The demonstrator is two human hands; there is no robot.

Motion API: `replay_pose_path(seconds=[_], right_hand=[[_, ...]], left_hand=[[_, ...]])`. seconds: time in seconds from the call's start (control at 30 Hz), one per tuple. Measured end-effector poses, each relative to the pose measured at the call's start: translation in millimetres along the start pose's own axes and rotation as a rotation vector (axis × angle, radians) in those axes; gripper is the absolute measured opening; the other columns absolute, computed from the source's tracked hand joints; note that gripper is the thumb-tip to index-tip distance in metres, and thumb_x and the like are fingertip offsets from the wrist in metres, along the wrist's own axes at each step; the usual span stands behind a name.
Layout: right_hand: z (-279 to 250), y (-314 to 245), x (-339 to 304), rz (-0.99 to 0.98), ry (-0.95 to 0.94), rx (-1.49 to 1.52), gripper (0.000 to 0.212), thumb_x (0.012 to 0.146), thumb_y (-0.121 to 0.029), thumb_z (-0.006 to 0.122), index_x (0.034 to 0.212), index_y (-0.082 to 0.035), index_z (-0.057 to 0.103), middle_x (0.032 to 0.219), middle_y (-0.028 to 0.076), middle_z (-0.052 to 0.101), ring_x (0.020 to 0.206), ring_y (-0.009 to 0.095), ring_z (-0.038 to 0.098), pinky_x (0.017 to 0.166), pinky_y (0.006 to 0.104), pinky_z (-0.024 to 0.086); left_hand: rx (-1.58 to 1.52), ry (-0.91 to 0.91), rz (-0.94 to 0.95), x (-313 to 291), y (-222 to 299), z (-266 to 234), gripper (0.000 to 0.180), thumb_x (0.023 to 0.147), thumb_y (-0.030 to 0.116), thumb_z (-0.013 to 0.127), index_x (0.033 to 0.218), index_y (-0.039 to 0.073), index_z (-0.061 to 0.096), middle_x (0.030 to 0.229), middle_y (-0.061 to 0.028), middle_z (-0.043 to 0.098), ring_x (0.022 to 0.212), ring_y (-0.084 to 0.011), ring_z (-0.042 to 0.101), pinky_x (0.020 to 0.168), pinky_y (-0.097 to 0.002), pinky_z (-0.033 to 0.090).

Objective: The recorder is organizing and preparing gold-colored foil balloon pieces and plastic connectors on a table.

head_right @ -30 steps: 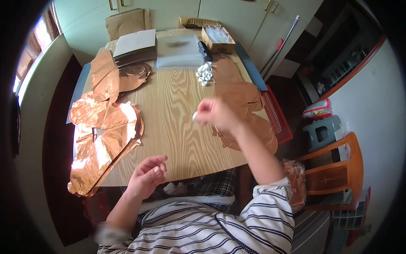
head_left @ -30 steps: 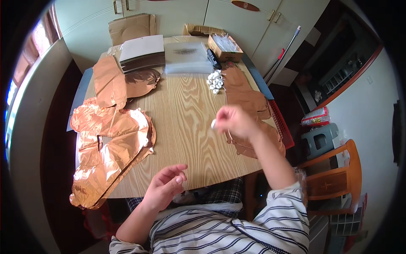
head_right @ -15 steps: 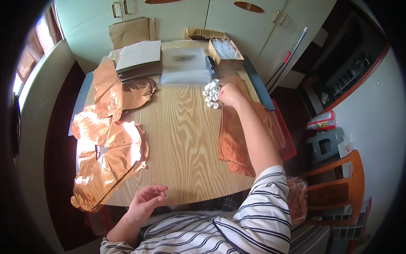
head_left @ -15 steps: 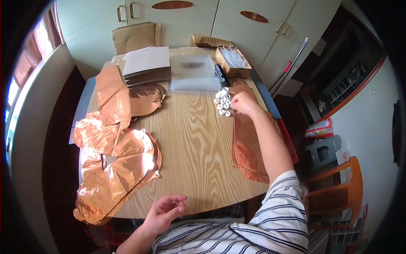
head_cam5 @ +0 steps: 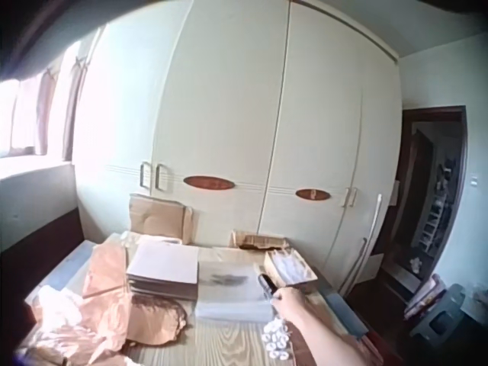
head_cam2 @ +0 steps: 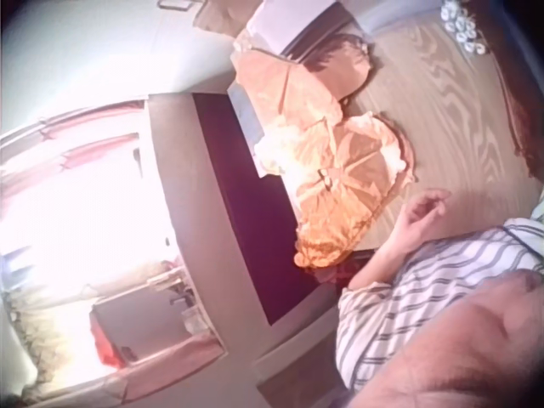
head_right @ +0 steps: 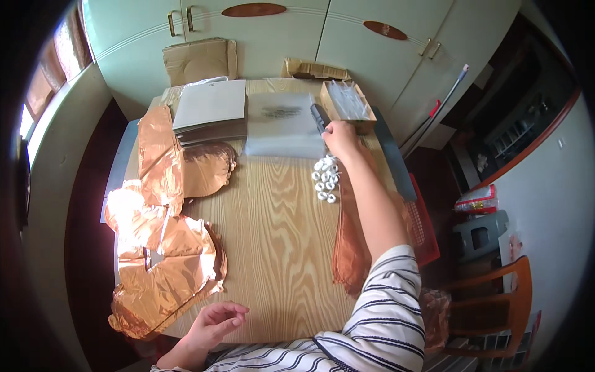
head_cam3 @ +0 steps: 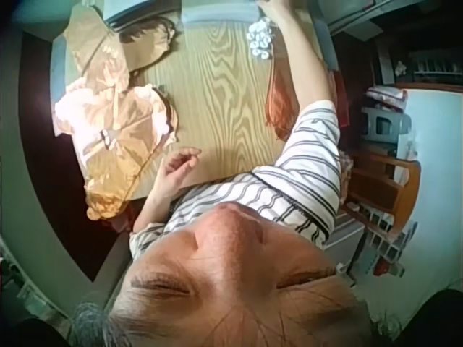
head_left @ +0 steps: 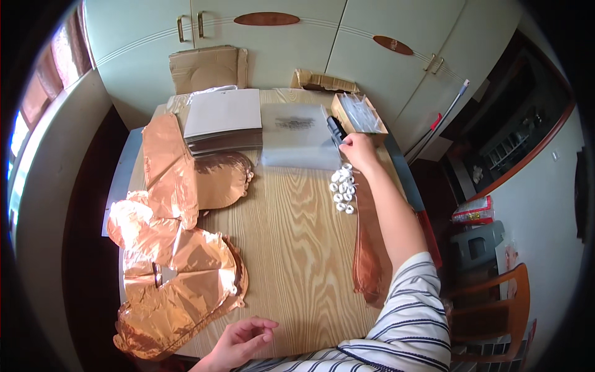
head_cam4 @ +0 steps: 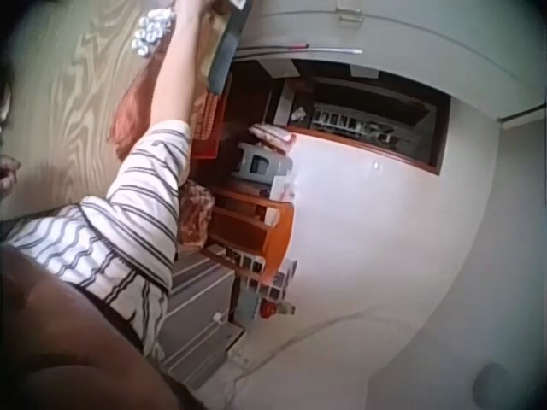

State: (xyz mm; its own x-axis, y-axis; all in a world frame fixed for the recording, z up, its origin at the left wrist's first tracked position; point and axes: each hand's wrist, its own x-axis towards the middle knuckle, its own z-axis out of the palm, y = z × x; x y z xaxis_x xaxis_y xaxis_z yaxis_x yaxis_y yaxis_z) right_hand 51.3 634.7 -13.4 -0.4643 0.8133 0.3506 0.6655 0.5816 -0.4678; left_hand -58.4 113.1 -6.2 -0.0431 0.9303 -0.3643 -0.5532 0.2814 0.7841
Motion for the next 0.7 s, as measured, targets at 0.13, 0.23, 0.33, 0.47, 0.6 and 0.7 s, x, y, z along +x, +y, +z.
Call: replay_pose_path(seconds=[0.13,0.23,0.33,0.47,0.6,0.7], right_hand=[[-8,-18,58,-0.202,0.081,-0.062,0.015,0.079,-0.015,0.073,0.086,-0.003,0.069,0.079,0.015,0.068,0.076,0.032,0.066,0.071,0.0399,0.052],[20,-22,112,-0.232,0.018,-0.201,0.010,0.082,-0.012,0.068,0.088,-0.003,0.068,0.090,0.016,0.065,0.090,0.035,0.064,0.078,0.0433,0.050],[55,-15,156,-0.181,-0.025,-0.354,0.009,0.080,-0.009,0.066,0.088,-0.006,0.068,0.095,0.015,0.064,0.095,0.035,0.063,0.082,0.0451,0.050],[84,6,195,-0.158,-0.071,-0.426,0.014,0.078,-0.006,0.063,0.091,-0.007,0.069,0.101,0.016,0.066,0.098,0.035,0.064,0.085,0.0440,0.051],[93,1,201,-0.093,-0.143,-0.456,0.023,0.084,-0.003,0.055,0.101,-0.002,0.071,0.113,0.018,0.066,0.106,0.036,0.063,0.092,0.0428,0.051],[96,-1,190,-0.068,-0.098,-0.464,0.026,0.087,-0.003,0.052,0.107,-0.003,0.068,0.119,0.016,0.062,0.111,0.036,0.060,0.096,0.0426,0.048]], left_hand=[[-0.053,-0.010,0.007,14,0,-11,0.024,0.094,0.001,0.061,0.118,-0.002,0.061,0.100,-0.0003,0.062,0.093,-0.0077,0.058,0.082,-0.0215,0.046],[-0.057,-0.022,-0.020,23,7,-12,0.025,0.094,0.000,0.060,0.119,-0.001,0.060,0.101,-0.0001,0.061,0.092,-0.0067,0.056,0.079,-0.0210,0.045],[-0.062,-0.013,0.000,33,8,-14,0.025,0.094,0.000,0.060,0.119,-0.001,0.060,0.100,-0.0004,0.061,0.092,-0.0068,0.056,0.079,-0.0215,0.045],[-0.058,0.090,0.024,41,12,-8,0.020,0.094,0.009,0.064,0.114,0.006,0.063,0.089,0.0041,0.059,0.075,-0.0040,0.049,0.065,-0.0191,0.038],[-0.080,0.138,-0.078,39,22,-13,0.024,0.094,-0.001,0.059,0.118,-0.001,0.060,0.099,-0.0010,0.061,0.089,-0.0071,0.056,0.080,-0.0220,0.045],[-0.046,0.120,0.035,42,14,-4,0.019,0.094,0.007,0.063,0.114,0.006,0.062,0.087,0.0046,0.057,0.069,-0.0023,0.046,0.058,-0.0175,0.035]])
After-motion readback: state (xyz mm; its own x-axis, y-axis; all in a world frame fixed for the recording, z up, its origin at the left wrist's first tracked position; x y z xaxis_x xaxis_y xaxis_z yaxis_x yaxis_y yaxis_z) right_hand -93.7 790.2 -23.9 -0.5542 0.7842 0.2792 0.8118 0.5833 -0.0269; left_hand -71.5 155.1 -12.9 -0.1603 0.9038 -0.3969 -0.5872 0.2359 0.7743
